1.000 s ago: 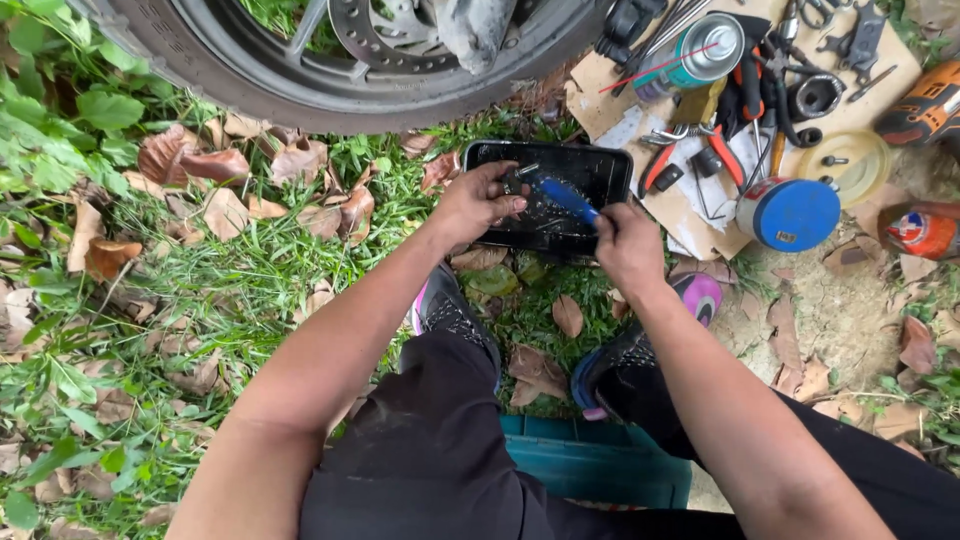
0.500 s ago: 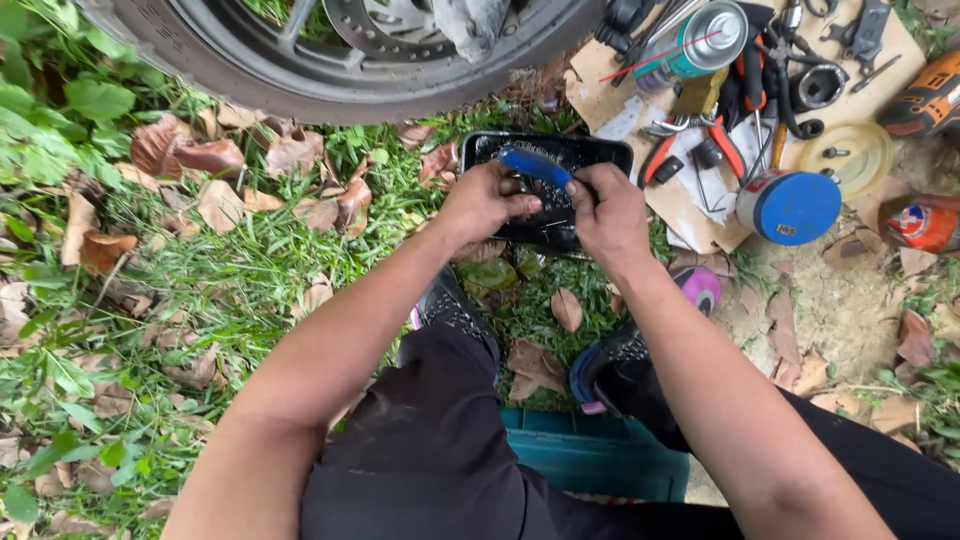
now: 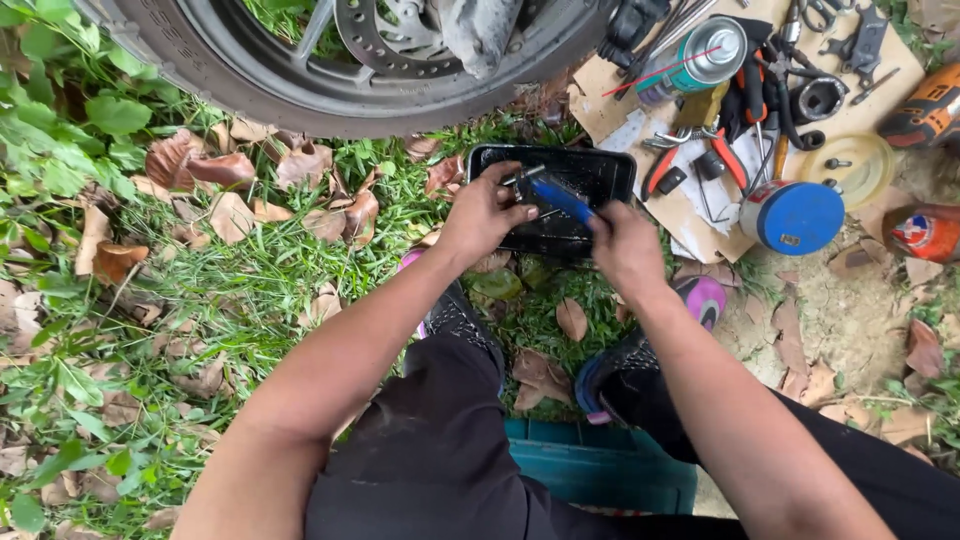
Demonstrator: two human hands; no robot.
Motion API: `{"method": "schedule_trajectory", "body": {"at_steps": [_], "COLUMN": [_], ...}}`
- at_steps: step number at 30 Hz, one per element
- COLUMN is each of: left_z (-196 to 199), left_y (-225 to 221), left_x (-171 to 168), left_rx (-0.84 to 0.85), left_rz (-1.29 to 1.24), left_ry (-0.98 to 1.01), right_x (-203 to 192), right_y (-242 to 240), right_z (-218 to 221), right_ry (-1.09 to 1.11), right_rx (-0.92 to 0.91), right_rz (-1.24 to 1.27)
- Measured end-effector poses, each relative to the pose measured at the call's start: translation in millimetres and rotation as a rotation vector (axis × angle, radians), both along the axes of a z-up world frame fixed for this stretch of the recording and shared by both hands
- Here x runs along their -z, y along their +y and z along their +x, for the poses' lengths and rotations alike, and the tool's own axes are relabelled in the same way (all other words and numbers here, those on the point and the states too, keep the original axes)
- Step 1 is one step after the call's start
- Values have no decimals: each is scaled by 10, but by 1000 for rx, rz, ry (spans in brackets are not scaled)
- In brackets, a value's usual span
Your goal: Scrubbing a motorcycle brake caliper body with a brush and cleaning fluid in a tray to remove grime.
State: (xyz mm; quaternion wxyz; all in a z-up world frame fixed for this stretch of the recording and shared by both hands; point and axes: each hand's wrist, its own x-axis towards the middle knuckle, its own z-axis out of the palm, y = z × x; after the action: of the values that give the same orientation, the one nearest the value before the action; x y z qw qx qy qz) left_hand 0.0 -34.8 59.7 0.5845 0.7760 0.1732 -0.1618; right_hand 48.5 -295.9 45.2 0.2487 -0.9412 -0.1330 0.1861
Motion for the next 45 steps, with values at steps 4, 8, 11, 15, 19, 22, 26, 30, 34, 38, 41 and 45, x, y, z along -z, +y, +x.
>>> {"method": "schedule_trajectory", "body": {"at_steps": [4,8,11,15,19,22,26,30,34,38,41,45], "left_z": [-25,60,84,125,90,71,87,107,74,49,27,121], "left_y": [-17,-2,164,300,432,467,431,382,330,250,237,277], "left_x": [26,-132,-355,-54,220,110,-99,-24,50,72,-13,206], "left_rx": [18,16,-30,-6,-21,-160,-188,-115,-30,41,2,18], "left_rz": [30,-15,-64,-47,24,-260,-329,-211,-177,-12,-41,-41], "left_ry": [-28,30,32,84,47,-46,-79,-55,-107,-123,-140,-156], "right_x": [-22,112,275,654,1318,1679,1589,489,-123,-291,-316,-88], "right_y": [3,63,-265,-343,-35,249,290,175,-220,-23,251,-61], "right_z": [17,51,66,87,183,149,47,177,247,249,153,-16], "right_ry": [14,-85,-77,-76,-196,-257,-205,264,354,186,79,60], "right_rx": [116,9,-29,-235,-377,-488,-434,-271,53,90,30,32], "right_rz": [75,152,-14,-385,-489,-457,-432,-594,-244,238,416,357]}}
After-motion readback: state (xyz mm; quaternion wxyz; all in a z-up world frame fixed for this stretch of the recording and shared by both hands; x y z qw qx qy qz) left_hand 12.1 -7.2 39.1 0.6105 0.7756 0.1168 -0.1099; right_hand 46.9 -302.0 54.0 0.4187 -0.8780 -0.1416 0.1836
